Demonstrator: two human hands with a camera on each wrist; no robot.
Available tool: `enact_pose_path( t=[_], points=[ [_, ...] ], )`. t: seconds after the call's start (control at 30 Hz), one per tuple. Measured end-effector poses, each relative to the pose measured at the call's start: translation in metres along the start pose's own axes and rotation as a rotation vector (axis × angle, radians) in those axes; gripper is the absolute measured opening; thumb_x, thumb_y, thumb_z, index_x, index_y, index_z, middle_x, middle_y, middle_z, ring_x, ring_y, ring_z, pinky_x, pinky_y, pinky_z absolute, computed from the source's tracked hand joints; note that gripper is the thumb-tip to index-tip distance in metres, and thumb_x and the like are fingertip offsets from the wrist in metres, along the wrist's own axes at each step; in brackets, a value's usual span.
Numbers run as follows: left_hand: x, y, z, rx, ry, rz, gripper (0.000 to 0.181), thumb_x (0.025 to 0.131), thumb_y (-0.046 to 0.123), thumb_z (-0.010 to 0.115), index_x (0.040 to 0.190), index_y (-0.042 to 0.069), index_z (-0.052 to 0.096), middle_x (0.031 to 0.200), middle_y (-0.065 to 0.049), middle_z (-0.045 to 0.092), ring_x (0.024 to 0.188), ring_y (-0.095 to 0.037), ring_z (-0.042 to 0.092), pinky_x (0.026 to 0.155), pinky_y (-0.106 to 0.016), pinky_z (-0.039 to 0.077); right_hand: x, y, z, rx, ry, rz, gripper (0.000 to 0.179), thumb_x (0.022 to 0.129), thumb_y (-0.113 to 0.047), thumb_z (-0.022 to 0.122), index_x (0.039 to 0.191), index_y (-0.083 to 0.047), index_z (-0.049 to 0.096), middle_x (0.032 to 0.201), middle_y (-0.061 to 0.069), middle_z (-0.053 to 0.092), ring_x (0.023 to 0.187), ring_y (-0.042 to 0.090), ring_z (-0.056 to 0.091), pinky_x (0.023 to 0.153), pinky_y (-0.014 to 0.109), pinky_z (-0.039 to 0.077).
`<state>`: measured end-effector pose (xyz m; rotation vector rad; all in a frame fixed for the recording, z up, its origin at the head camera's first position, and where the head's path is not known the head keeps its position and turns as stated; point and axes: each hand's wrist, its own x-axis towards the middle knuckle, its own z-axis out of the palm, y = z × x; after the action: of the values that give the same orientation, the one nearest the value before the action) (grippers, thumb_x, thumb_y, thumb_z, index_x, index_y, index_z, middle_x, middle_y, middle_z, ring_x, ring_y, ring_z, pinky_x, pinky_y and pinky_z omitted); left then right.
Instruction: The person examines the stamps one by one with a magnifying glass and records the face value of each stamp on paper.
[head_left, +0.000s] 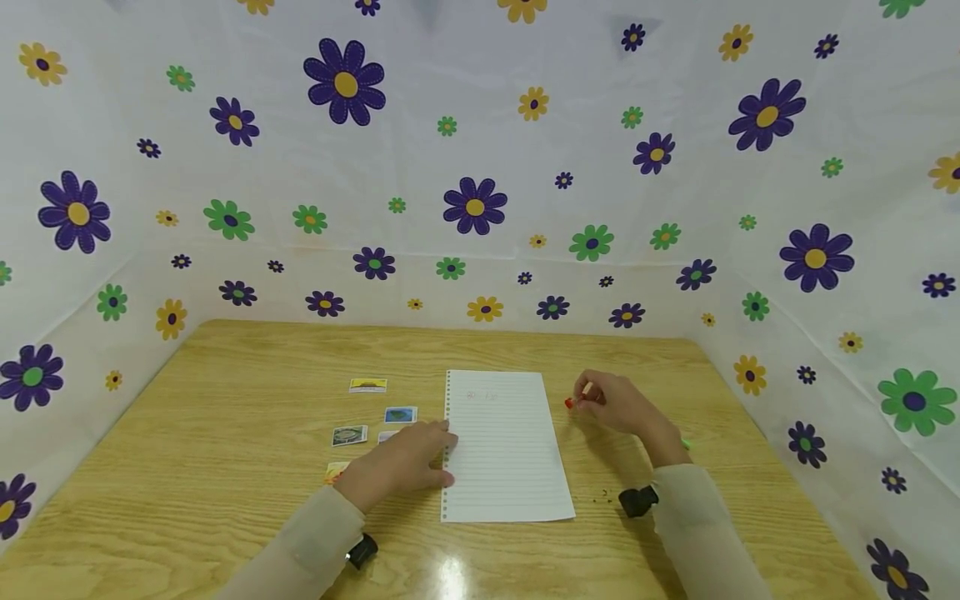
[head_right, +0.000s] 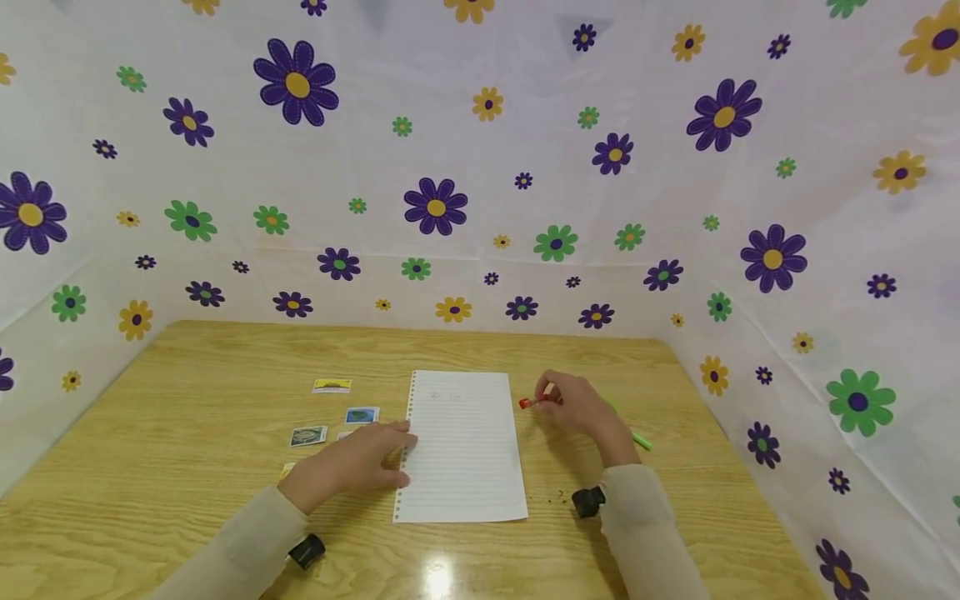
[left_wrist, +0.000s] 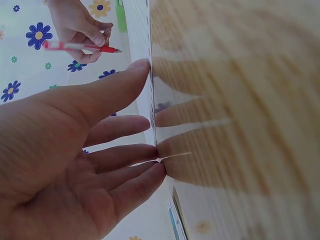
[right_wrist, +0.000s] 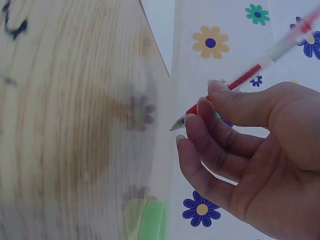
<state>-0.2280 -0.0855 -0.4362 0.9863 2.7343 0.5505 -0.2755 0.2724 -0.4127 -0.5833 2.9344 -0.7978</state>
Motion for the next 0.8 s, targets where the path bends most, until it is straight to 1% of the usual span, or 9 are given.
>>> enact_pose_path(
  t=[0.13,0.2,0.27,0.37,0.47,0.57,0.7,0.8],
  points=[
    [0.001,-0.001,0.001,-0.003,0.000,0.001,0.045,0.089,0.025,0.081,0.126,0.002,0.068,0.147,-0.026,0.057,0.132,-0.042,0.059,0.110,-0.051,0.050,0.004,-0.002,0.003,0.003,0.030,-0.039,0.004,0.100,-0.003,0.063,0.102,-0.002,0.060,0.090,0.014,0.072,0.076,0.014,0.063,0.067,0.024,0.051],
    [0.001,-0.001,0.001,-0.004,-0.001,-0.001,0.046,0.089,0.026,0.081,0.126,0.003,0.068,0.147,-0.026,0.057,0.133,-0.042,0.058,0.110,-0.051,0.049,0.007,-0.003,0.005,0.012,0.046,-0.039,0.004,0.101,-0.004,0.062,0.102,-0.002,0.059,0.090,0.013,0.071,0.076,0.013,0.062,0.067,0.023,0.052],
    [0.001,-0.001,0.001,-0.006,-0.001,0.000,0.046,0.089,0.026,0.081,0.126,0.002,0.068,0.147,-0.027,0.057,0.133,-0.042,0.058,0.110,-0.051,0.049,0.008,-0.006,0.006,0.029,0.059,-0.029,0.005,0.102,-0.006,0.061,0.102,-0.001,0.059,0.089,0.012,0.070,0.076,0.013,0.062,0.067,0.022,0.052],
    [0.000,-0.001,0.000,-0.003,0.004,0.006,0.045,0.088,0.025,0.082,0.124,0.002,0.069,0.146,-0.027,0.057,0.133,-0.042,0.059,0.110,-0.052,0.050,0.011,-0.011,0.007,0.067,0.061,-0.002,0.006,0.103,-0.008,0.060,0.104,-0.002,0.059,0.090,0.014,0.070,0.075,0.015,0.063,0.066,0.024,0.052],
    [0.000,-0.001,0.001,-0.005,0.009,0.009,0.044,0.088,0.024,0.082,0.124,0.002,0.069,0.146,-0.028,0.057,0.133,-0.043,0.058,0.110,-0.052,0.049,0.014,-0.014,0.009,0.135,0.059,0.031,0.008,0.103,-0.009,0.059,0.106,-0.001,0.059,0.094,0.019,0.072,0.077,0.019,0.068,0.068,0.026,0.055],
    [0.000,-0.001,0.000,-0.009,0.012,0.009,0.044,0.088,0.024,0.082,0.124,0.002,0.068,0.146,-0.028,0.057,0.133,-0.043,0.058,0.110,-0.053,0.049,0.017,-0.015,0.011,0.191,0.082,0.072,0.011,0.103,-0.010,0.059,0.106,0.000,0.061,0.093,0.021,0.074,0.080,0.025,0.072,0.071,0.028,0.056],
    [-0.001,0.000,0.000,-0.009,0.010,0.009,0.043,0.089,0.024,0.081,0.123,0.002,0.069,0.146,-0.028,0.057,0.134,-0.043,0.058,0.111,-0.052,0.049,0.021,-0.015,0.013,0.226,0.109,0.098,0.016,0.102,-0.013,0.060,0.106,0.001,0.066,0.087,0.018,0.075,0.080,0.030,0.073,0.069,0.028,0.055],
    [0.000,-0.001,0.001,-0.003,0.009,0.013,0.042,0.089,0.024,0.081,0.122,0.002,0.069,0.146,-0.028,0.057,0.134,-0.043,0.058,0.110,-0.052,0.049,0.025,-0.014,0.015,0.250,0.105,0.099,0.019,0.103,-0.015,0.060,0.106,0.002,0.067,0.086,0.016,0.075,0.079,0.030,0.071,0.068,0.027,0.054]
  ],
)
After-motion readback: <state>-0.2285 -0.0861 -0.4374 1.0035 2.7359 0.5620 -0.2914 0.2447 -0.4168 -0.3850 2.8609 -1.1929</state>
